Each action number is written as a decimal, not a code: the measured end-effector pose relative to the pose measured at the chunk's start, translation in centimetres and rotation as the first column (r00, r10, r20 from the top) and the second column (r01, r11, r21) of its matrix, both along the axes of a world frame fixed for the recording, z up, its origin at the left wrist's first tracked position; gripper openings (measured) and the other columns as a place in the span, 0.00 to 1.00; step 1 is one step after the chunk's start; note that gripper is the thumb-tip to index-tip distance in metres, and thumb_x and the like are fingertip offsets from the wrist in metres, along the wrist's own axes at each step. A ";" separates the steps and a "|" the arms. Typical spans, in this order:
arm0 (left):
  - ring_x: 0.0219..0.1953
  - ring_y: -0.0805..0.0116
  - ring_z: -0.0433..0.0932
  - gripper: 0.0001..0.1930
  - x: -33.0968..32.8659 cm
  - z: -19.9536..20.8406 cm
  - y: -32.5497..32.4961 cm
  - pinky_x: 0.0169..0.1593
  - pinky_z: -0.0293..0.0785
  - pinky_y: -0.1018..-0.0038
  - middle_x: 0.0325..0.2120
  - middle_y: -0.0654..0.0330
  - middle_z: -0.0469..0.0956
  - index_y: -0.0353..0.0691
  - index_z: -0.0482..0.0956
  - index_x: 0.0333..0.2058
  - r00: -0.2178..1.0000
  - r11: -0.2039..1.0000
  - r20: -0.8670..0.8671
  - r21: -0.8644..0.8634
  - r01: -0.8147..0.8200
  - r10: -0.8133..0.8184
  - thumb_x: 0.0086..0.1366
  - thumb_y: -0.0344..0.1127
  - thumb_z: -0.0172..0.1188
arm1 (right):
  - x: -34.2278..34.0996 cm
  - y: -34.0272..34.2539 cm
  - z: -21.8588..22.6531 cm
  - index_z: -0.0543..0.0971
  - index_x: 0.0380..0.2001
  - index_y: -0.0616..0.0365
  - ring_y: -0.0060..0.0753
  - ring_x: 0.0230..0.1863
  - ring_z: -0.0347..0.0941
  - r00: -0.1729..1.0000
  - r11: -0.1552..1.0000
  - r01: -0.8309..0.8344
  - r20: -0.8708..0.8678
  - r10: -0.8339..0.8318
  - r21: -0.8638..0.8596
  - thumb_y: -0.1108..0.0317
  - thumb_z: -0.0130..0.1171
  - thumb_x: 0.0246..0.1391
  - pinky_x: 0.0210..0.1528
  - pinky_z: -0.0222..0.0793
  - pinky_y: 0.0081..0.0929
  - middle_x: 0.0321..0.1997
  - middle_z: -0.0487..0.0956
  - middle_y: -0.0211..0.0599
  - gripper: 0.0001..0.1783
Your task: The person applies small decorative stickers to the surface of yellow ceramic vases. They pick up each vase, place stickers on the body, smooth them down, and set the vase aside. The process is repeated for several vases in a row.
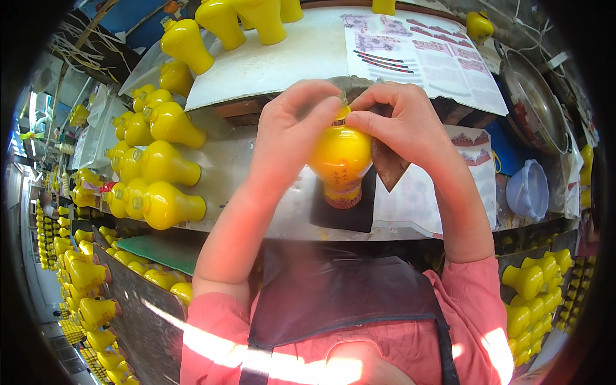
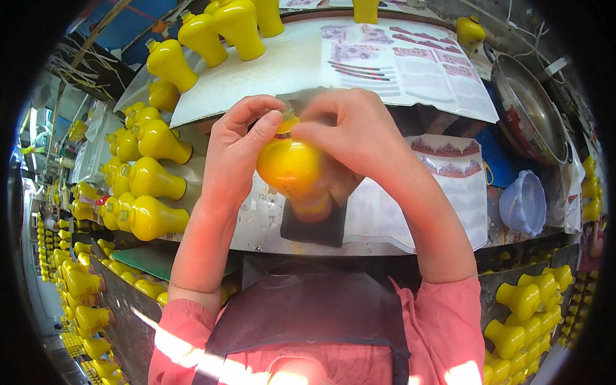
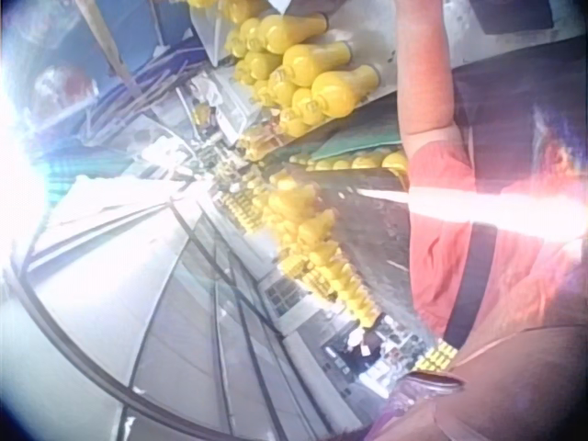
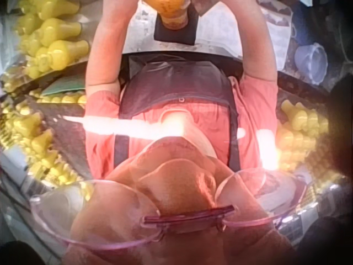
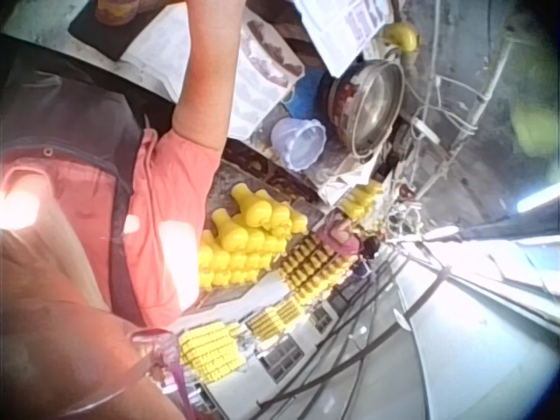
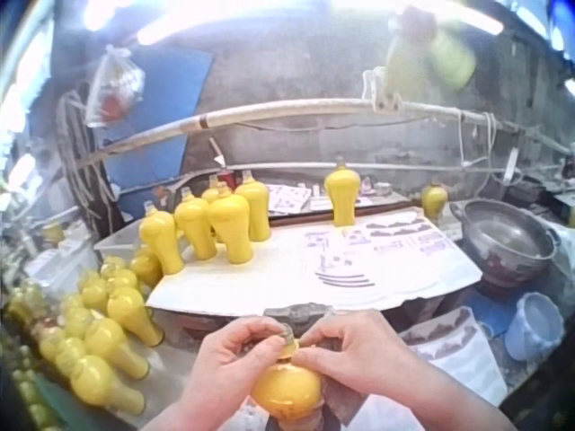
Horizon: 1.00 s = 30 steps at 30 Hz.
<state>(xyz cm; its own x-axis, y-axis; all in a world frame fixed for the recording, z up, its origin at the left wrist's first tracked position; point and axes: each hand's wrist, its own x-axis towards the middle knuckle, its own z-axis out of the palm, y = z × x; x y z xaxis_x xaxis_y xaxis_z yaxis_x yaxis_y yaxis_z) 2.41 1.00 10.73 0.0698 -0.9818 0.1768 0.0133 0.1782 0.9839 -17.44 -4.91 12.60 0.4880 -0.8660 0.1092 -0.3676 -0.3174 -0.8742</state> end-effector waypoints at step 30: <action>0.39 0.78 0.79 0.08 -0.4 2.0 1.5 0.46 0.77 0.79 0.35 0.64 0.83 0.34 0.83 0.41 1.000 0.996 0.001 0.083 0.021 -0.021 0.63 0.25 0.69 | -1.0 6.1 -3.7 0.82 0.46 0.49 0.45 0.31 0.82 0.972 0.909 0.085 0.235 0.015 -0.408 0.76 0.64 0.55 0.30 0.76 0.37 0.34 0.84 0.39 0.15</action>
<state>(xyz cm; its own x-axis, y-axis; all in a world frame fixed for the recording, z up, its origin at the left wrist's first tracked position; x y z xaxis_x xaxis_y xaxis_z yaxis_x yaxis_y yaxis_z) 2.03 2.52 12.76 0.0489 -0.9943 0.0944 0.0143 0.0952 0.9954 -18.42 1.23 8.88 0.3766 -0.7344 0.5646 -0.1921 -0.6581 -0.7280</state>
